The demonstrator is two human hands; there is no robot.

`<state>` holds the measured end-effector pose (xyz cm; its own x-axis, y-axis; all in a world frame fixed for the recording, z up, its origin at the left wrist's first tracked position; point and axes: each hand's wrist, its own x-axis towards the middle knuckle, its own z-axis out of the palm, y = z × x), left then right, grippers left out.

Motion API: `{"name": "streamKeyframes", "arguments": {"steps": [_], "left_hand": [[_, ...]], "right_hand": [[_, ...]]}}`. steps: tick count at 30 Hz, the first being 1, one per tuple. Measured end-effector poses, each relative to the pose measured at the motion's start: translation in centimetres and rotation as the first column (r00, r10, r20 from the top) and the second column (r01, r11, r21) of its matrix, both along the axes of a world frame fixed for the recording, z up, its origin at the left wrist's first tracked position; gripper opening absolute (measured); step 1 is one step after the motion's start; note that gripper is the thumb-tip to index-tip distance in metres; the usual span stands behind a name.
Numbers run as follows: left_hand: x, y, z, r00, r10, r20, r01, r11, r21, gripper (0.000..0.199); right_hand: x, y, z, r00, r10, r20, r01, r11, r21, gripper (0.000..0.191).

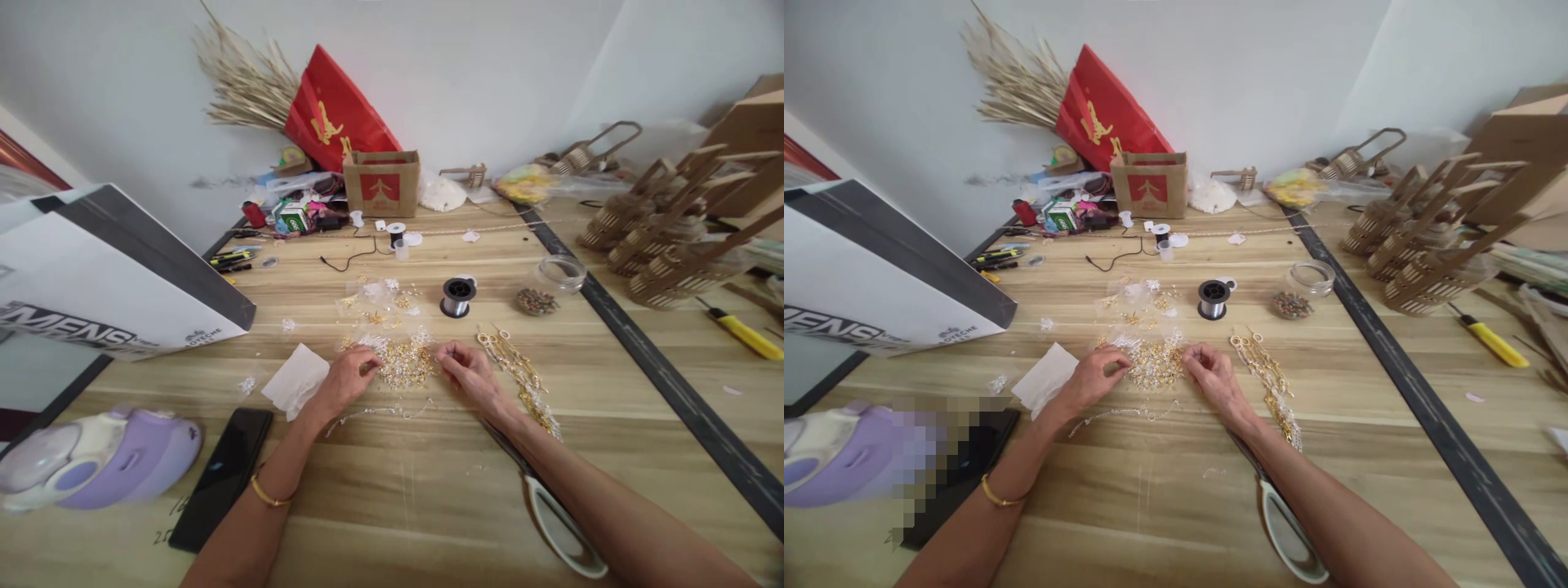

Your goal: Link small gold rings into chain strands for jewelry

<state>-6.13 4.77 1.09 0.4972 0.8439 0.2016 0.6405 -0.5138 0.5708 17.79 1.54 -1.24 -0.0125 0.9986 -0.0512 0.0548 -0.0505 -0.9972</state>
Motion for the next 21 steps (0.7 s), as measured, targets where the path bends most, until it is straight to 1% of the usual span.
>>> {"name": "streamKeyframes", "arguments": {"steps": [6, 12, 17, 21], "left_hand": [[0.3, -0.2, -0.2, 0.996, -0.016, -0.083, 0.018, 1.000, 0.020, 0.013], [0.6, -0.3, -0.8, 0.992, -0.015, -0.122, 0.022, 0.998, 0.056, 0.014], [0.8, -0.4, -1.3, 0.986, -0.041, -0.164, 0.055, 0.995, 0.081, 0.014], [0.8, -0.5, -1.0, 0.982, -0.050, -0.181, 0.064, 0.995, 0.075, 0.015]], "right_hand": [[-0.1, -0.2, 0.4, 1.000, 0.002, 0.006, -0.002, 1.000, 0.008, 0.030], [-0.2, -0.3, 0.8, 1.000, -0.004, 0.010, 0.004, 1.000, 0.019, 0.032], [-0.2, -0.2, 0.5, 1.000, -0.003, 0.017, 0.003, 1.000, 0.004, 0.031], [-0.1, -0.1, 0.1, 1.000, 0.008, 0.028, -0.008, 1.000, 0.013, 0.030]]}}
